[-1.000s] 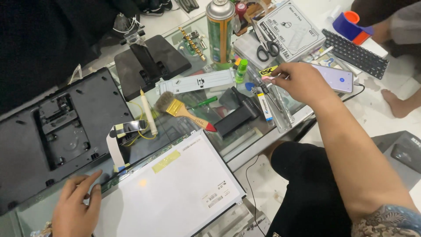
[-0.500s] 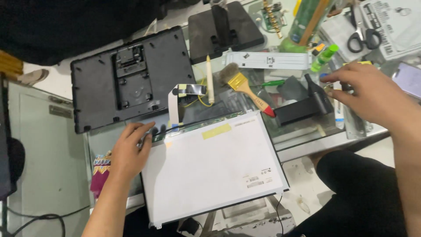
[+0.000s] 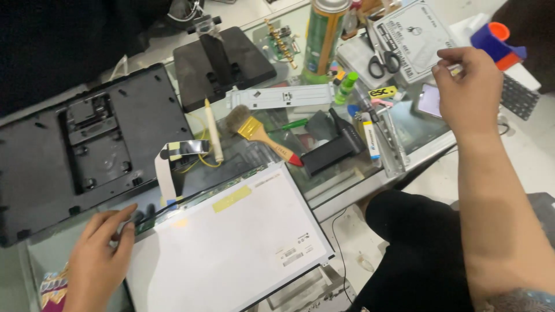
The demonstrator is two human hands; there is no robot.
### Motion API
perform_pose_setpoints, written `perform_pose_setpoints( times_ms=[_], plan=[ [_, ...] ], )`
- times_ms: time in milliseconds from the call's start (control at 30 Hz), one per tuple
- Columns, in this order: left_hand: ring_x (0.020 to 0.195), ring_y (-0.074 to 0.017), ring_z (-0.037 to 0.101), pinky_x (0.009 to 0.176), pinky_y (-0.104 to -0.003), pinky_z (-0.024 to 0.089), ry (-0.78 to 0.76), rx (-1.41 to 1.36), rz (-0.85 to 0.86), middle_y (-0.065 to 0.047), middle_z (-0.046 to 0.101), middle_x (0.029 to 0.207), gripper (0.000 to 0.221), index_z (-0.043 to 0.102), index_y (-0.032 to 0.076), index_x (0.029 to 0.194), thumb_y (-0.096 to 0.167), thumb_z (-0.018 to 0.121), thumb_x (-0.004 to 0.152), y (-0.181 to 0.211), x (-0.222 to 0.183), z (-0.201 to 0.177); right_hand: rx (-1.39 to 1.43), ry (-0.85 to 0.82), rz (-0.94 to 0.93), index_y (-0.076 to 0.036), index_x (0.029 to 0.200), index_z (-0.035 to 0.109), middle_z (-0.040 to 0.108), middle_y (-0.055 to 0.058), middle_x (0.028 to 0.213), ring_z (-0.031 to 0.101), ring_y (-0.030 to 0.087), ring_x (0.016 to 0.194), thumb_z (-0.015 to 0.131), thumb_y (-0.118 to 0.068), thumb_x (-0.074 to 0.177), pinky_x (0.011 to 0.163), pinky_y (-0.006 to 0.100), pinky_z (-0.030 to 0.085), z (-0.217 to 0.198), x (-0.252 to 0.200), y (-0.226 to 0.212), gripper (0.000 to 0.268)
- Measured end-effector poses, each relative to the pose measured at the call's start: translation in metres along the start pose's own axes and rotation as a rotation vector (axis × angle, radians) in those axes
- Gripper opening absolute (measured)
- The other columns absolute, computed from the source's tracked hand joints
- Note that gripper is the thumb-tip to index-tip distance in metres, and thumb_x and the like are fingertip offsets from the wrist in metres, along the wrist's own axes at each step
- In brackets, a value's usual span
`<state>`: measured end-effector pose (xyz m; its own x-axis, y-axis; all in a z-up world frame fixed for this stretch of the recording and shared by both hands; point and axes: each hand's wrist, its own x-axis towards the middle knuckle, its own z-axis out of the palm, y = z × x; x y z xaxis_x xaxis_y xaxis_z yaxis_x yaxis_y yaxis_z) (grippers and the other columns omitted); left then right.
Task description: Cleaning an LCD screen and repairing the ribbon cable connection using a precision tool
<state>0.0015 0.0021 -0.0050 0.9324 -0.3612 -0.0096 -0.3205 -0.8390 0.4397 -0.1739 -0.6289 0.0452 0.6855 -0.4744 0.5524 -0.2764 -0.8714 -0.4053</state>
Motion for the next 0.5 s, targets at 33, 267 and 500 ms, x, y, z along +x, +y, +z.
perform_pose_setpoints(
  times_ms=[33,267,500],
  plan=[
    [0.082,-0.0202,0.063,0.084,-0.038,0.047,-0.003,-0.005,0.011,0.0,0.066,0.119,0.036,0.074,0.02,0.133,0.018,0.058,0.1,0.005,0.002,-0.001,-0.01,0.006,0.004,0.003,0.123,0.075,0.072,0.014,0.114,0.064,0.03,0.103,0.071,0.005,0.107,0.087,0.042,0.047,-0.003,0.002,-0.005,0.017],
    [0.077,-0.0189,0.066,0.066,-0.039,0.054,-0.087,0.143,-0.092,0.001,0.067,0.124,0.036,0.073,0.025,0.137,0.023,0.057,0.105,0.004,0.004,0.004,0.406,0.204,0.164,0.005,0.121,0.065,0.06,0.017,0.097,0.061,0.024,0.081,0.059,0.005,0.108,0.069,0.03,0.048,-0.011,0.008,-0.025,0.014],
    [0.079,-0.0193,0.06,0.079,-0.038,0.049,-0.001,0.098,-0.05,0.001,0.067,0.122,0.037,0.075,0.024,0.137,0.015,0.06,0.105,-0.006,0.002,0.012,0.43,0.145,0.134,-0.001,0.138,0.05,0.064,0.011,0.103,0.058,0.017,0.096,0.069,0.008,0.105,0.073,0.027,0.04,-0.002,0.008,-0.013,0.04]
  ],
)
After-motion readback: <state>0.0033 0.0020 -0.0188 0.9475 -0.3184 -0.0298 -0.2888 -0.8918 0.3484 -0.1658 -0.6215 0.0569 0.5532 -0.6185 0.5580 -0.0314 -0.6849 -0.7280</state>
